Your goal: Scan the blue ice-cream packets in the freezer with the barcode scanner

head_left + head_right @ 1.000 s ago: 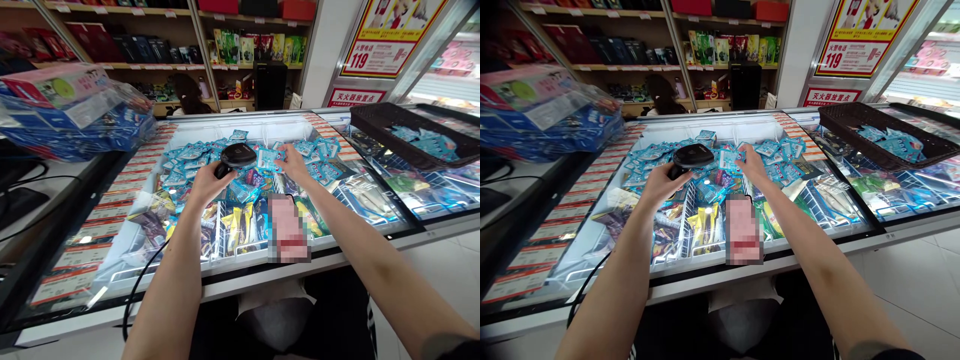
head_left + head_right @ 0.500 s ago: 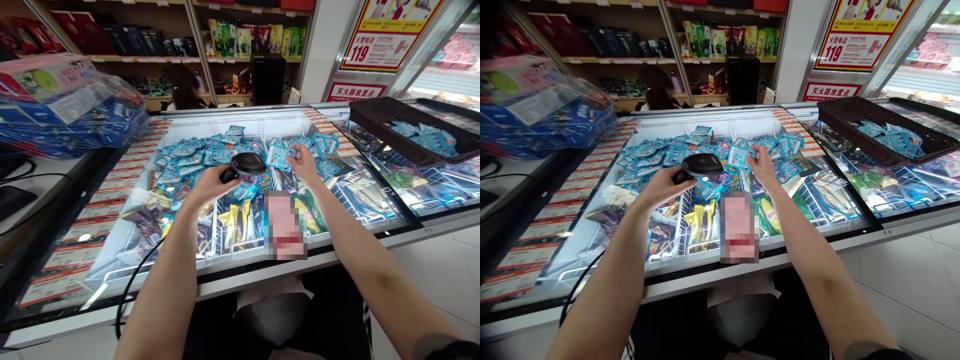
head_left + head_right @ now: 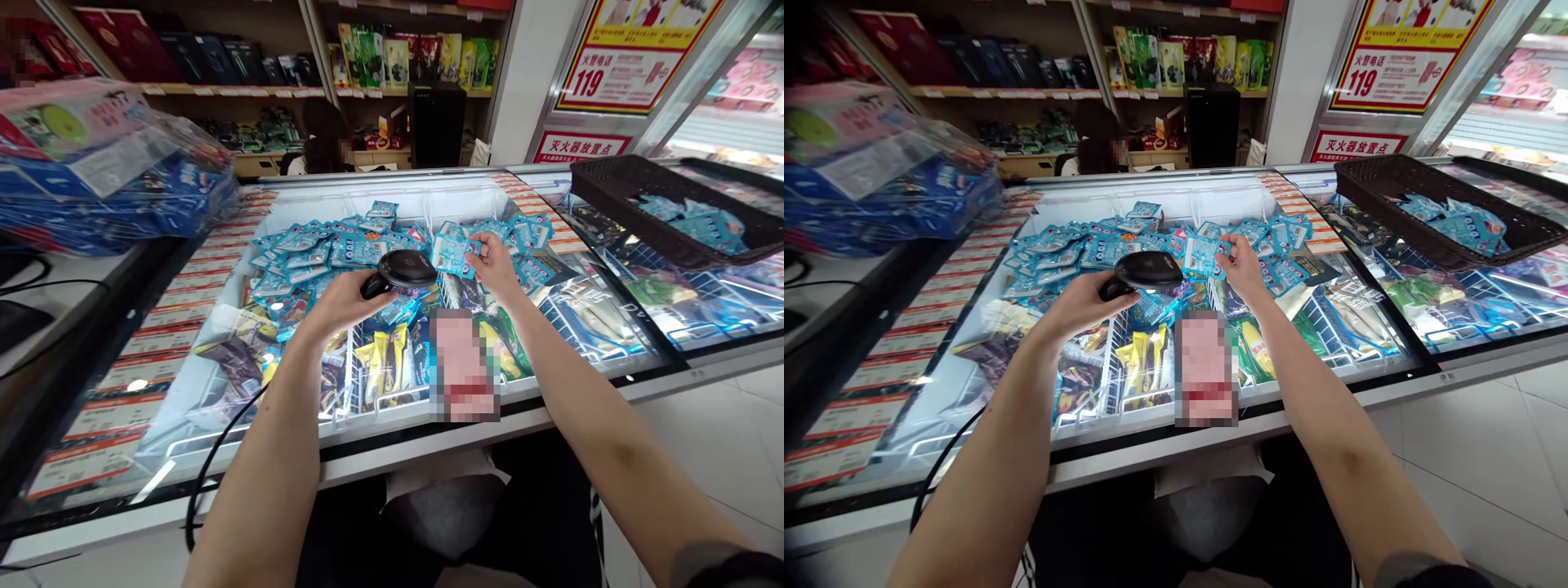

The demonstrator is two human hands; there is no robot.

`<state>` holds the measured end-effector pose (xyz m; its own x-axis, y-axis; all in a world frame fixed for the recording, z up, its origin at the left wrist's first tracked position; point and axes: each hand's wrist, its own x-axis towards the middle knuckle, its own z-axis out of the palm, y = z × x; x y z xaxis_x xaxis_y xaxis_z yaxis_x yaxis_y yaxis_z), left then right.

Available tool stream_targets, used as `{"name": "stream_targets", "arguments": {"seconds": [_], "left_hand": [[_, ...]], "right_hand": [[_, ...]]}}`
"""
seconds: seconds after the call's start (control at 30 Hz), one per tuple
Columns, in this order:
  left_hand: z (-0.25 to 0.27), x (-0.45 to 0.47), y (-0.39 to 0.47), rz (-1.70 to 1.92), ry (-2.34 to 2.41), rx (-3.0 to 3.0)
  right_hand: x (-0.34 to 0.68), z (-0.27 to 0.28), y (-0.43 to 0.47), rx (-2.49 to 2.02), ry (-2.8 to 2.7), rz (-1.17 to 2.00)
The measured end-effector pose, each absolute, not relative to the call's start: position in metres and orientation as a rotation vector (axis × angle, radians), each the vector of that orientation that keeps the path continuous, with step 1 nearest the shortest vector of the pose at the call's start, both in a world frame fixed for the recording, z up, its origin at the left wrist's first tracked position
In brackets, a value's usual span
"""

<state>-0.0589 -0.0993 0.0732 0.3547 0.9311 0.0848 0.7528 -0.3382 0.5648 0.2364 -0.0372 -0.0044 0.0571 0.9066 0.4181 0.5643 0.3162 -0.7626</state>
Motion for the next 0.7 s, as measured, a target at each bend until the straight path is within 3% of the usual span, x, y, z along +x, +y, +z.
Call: {"name": "stream_targets", "arguments": {"seconds": [0.27, 0.53, 0.7], "left_hand": [[0.073, -0.058, -0.099, 0.576, 1.472, 2.153], [0.072, -0.064, -0.096, 0.723, 1.642, 2.074], [0.069, -0.069, -0.091, 0.851, 1.726, 1.986]], "right_hand": [[0.236, 0.000, -0.041, -1.410, -1.692, 0.384], [0.259, 0.024, -0.056, -1.614, -1.583, 0.003], [0.288, 0.012, -0.046, -1.791, -1.411, -0.140]]}}
